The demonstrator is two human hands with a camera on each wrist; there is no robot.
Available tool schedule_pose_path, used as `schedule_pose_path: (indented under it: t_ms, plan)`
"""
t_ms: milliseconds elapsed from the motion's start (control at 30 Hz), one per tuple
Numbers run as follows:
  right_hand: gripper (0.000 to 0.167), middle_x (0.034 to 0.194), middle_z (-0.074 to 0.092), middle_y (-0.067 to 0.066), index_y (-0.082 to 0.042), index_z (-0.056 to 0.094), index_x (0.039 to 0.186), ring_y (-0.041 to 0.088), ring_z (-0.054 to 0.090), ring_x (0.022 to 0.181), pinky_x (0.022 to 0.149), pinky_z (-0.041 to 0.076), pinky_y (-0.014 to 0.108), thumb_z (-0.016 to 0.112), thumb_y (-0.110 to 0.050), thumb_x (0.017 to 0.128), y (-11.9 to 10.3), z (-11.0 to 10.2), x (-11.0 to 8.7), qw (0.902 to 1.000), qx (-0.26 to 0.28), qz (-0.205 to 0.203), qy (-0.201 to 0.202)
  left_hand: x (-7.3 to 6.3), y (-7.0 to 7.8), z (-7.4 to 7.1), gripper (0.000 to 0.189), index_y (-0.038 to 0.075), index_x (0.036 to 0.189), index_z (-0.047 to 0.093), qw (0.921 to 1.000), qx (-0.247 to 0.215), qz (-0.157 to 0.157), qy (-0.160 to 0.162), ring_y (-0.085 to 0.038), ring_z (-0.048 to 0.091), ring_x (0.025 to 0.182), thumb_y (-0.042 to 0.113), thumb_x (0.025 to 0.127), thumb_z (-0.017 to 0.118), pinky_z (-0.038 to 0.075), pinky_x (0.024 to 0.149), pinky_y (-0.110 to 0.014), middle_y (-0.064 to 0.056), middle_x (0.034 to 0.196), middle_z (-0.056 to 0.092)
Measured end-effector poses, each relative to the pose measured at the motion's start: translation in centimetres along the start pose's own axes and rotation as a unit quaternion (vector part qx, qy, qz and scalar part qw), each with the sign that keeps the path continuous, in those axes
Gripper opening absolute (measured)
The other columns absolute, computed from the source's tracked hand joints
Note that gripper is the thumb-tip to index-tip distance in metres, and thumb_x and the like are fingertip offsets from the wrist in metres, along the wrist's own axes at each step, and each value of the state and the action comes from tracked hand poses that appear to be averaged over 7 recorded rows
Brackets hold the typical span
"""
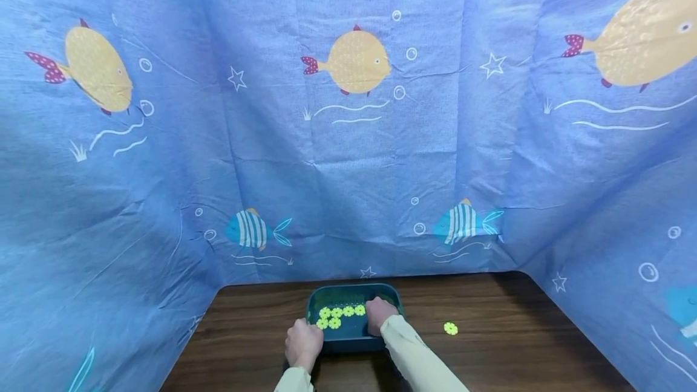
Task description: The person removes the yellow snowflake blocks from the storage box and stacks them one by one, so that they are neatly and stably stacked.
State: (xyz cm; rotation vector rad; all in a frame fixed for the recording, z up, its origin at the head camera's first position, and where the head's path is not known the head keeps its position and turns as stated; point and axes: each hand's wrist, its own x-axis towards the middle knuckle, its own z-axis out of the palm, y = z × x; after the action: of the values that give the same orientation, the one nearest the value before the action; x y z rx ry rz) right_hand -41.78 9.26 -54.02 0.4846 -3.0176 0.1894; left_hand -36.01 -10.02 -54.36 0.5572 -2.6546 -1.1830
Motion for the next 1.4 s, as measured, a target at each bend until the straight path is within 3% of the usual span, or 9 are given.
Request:
schedule_pose_path:
  t_ms: [367, 633, 833, 967, 1133, 1233, 1400]
  plan:
    - [0.011, 0.068, 0.063, 0.002, -0.011, 0.07, 0.077, 0.013, 0.052, 0.056, 0.054, 0.053, 0.036, 0.08, -0.01, 0.082, -0.1, -1.2, -0.5, 0.9995, -0.022, 0.018, -0.015, 0.2, 0.4, 0.2, 0.015, 0.0, 0.084, 0.065, 0.9999, 0.0, -0.01, -0.006, -0.027, 0.061, 0.069, 0.008, 0.09, 0.054, 0.05, 0.062, -0.048, -0.016, 0.079, 0.066]
    - [0.01, 0.07, 0.063, 0.004, -0.011, 0.07, 0.078, 0.015, 0.058, 0.058, 0.058, 0.056, 0.038, 0.079, -0.01, 0.082, 0.1, -1.5, -0.2, 0.9992, -0.034, 0.02, -0.002, 0.5, 0.5, 0.3, 0.017, 0.0, 0.084, 0.066, 1.0, -0.006, -0.002, -0.004, -0.027, 0.061, 0.07, 0.008, 0.091, 0.052, 0.049, 0.062, -0.048, -0.016, 0.08, 0.067]
    - [0.012, 0.07, 0.063, 0.002, -0.013, 0.069, 0.079, 0.014, 0.058, 0.059, 0.055, 0.054, 0.037, 0.078, -0.006, 0.082, 1.1, -1.9, -0.4, 0.9987, -0.012, -0.028, 0.04, 0.6, 0.3, 0.2, 0.018, -0.003, 0.088, 0.067, 1.0, 0.002, 0.003, 0.007, -0.03, 0.064, 0.071, 0.008, 0.09, 0.054, 0.051, 0.062, -0.051, -0.02, 0.082, 0.068]
    - [0.016, 0.074, 0.067, -0.001, -0.013, 0.069, 0.079, 0.015, 0.062, 0.067, 0.059, 0.053, 0.035, 0.07, 0.002, 0.075, 3.0, -3.9, -0.4, 0.9934, 0.058, -0.047, 0.087, 0.6, 0.0, 0.1, 0.017, -0.003, 0.089, 0.067, 1.0, 0.007, -0.003, 0.006, -0.032, 0.064, 0.072, 0.009, 0.089, 0.055, 0.051, 0.062, -0.051, -0.02, 0.083, 0.068]
    - [0.011, 0.081, 0.07, 0.004, -0.008, 0.073, 0.082, 0.019, 0.064, 0.077, 0.072, 0.054, 0.038, 0.072, 0.002, 0.078, 7.0, -7.2, 0.0, 0.9782, 0.166, -0.004, 0.124, 0.6, 0.0, 0.0, 0.021, -0.006, 0.095, 0.068, 0.9999, 0.012, -0.003, 0.007, -0.035, 0.067, 0.078, 0.01, 0.089, 0.057, 0.052, 0.065, -0.053, -0.023, 0.089, 0.069]
    - [0.005, 0.081, 0.071, 0.005, -0.007, 0.073, 0.082, 0.02, 0.065, 0.077, 0.075, 0.054, 0.04, 0.077, -0.004, 0.08, 9.8, -8.6, -0.7, 0.9734, 0.189, 0.03, 0.126, 0.6, 0.0, 0.0, 0.022, -0.007, 0.097, 0.068, 0.9999, 0.014, -0.002, 0.008, -0.036, 0.067, 0.078, 0.01, 0.089, 0.057, 0.053, 0.067, -0.053, -0.025, 0.09, 0.069]
    - [0.006, 0.079, 0.071, 0.003, -0.007, 0.073, 0.081, 0.02, 0.064, 0.077, 0.074, 0.054, 0.039, 0.078, -0.008, 0.08, 14.5, -8.4, -2.8, 0.9738, 0.185, 0.084, 0.101, 0.7, -0.1, 0.1, 0.023, -0.008, 0.098, 0.068, 0.9999, 0.014, -0.005, 0.009, -0.036, 0.067, 0.078, 0.01, 0.089, 0.058, 0.053, 0.068, -0.053, -0.025, 0.09, 0.069]
